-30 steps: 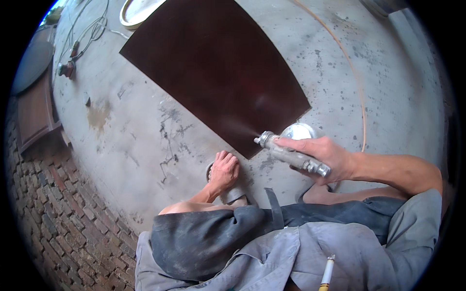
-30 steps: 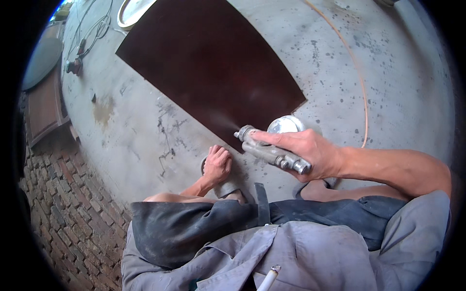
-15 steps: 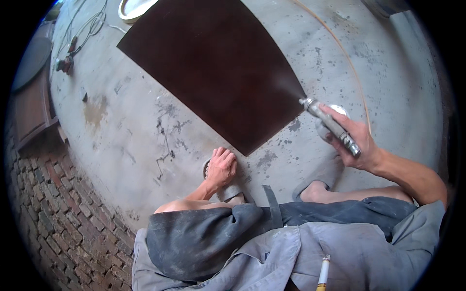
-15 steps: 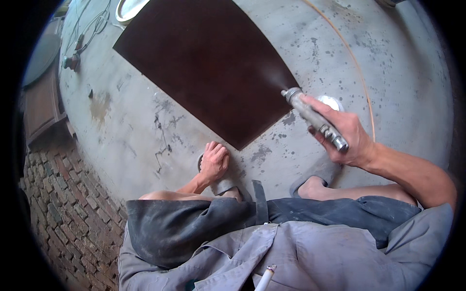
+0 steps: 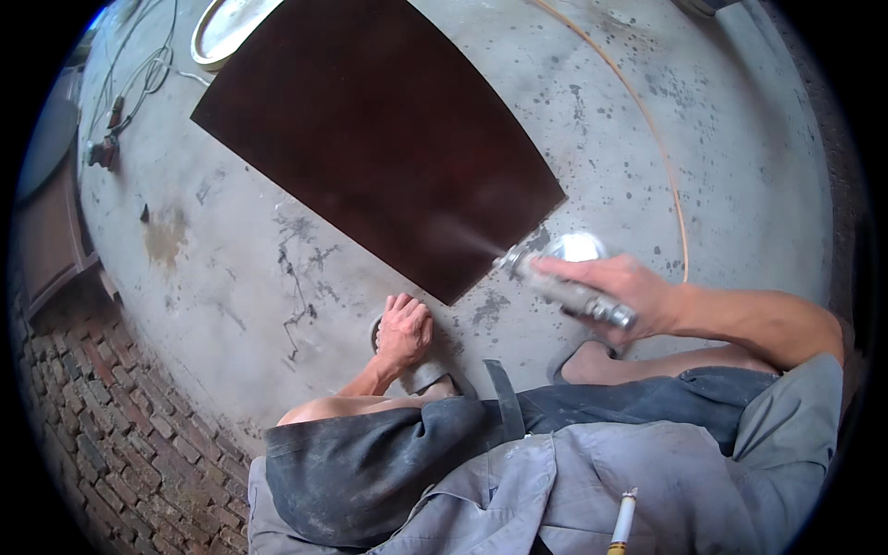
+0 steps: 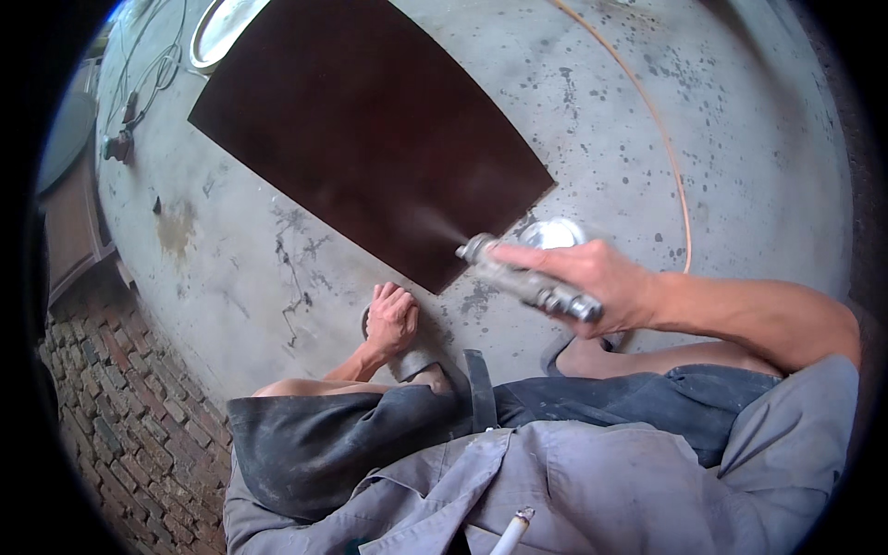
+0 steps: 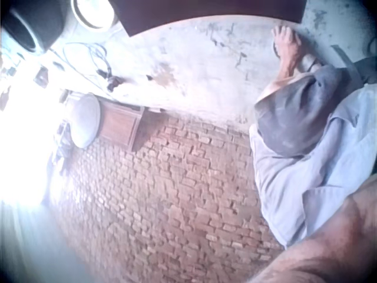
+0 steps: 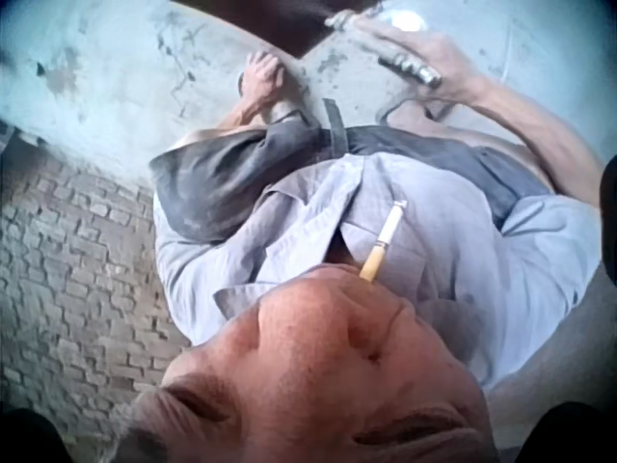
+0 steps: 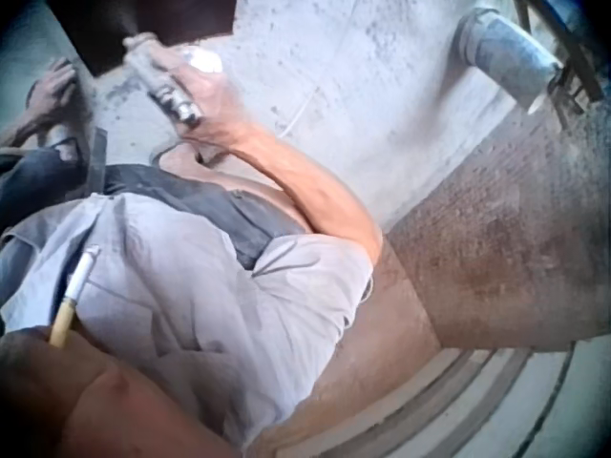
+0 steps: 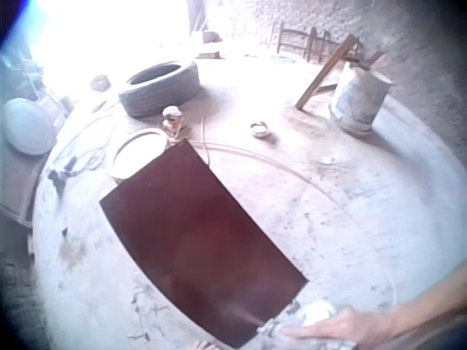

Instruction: The person connects a spray gun to an air hose, then picks up a rectangular wooden board and spray paints it with a dark finish. The person flips the board to coat the other side and continues spraying until both sides are covered.

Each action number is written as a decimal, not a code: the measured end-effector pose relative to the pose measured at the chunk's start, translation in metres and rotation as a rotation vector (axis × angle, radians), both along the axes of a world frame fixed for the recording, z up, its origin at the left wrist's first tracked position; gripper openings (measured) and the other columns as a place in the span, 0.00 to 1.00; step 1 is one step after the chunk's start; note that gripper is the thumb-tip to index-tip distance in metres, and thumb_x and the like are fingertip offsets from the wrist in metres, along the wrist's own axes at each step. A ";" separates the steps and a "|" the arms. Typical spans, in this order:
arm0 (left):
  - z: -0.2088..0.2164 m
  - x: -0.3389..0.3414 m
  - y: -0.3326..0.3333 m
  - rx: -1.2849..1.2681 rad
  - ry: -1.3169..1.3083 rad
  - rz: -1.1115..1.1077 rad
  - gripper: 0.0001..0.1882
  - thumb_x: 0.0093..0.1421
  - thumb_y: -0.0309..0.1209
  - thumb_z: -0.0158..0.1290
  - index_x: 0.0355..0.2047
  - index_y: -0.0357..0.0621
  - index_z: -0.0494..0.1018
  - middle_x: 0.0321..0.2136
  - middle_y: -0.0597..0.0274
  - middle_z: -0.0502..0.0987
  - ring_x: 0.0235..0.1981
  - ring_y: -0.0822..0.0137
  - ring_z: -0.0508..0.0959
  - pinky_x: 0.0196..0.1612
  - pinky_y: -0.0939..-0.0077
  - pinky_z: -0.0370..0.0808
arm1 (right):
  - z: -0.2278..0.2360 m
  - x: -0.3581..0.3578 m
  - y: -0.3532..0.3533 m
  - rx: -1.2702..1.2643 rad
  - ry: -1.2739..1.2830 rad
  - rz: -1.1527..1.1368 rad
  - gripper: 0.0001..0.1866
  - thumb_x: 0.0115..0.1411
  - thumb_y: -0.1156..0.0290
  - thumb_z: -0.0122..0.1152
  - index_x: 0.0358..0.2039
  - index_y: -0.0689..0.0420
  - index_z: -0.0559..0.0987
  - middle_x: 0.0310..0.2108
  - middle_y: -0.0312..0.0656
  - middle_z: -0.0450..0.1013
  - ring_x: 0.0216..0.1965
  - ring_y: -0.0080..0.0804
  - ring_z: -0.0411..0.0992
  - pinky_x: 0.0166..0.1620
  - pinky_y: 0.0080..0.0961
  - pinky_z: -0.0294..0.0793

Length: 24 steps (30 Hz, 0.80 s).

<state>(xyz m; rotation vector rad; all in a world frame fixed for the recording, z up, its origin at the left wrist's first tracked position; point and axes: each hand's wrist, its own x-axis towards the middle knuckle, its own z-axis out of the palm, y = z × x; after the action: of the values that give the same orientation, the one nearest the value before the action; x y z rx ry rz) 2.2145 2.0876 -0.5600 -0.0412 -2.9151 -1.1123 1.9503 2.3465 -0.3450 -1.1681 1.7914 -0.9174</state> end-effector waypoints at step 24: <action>-0.004 -0.001 0.004 -0.022 0.011 0.042 0.07 0.47 0.22 0.56 0.20 0.44 0.67 0.21 0.59 0.70 0.32 0.57 0.72 0.40 0.62 0.66 | -0.029 0.019 -0.005 -0.147 -0.088 0.122 0.50 0.40 0.83 0.66 0.69 0.50 0.65 0.41 0.48 0.81 0.32 0.49 0.79 0.38 0.36 0.81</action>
<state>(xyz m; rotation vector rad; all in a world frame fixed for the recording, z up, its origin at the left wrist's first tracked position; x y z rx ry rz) 2.2131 2.0915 -0.5644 0.0132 -2.9042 -1.0700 1.9694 2.3416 -0.3738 -1.2936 1.5870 -1.0254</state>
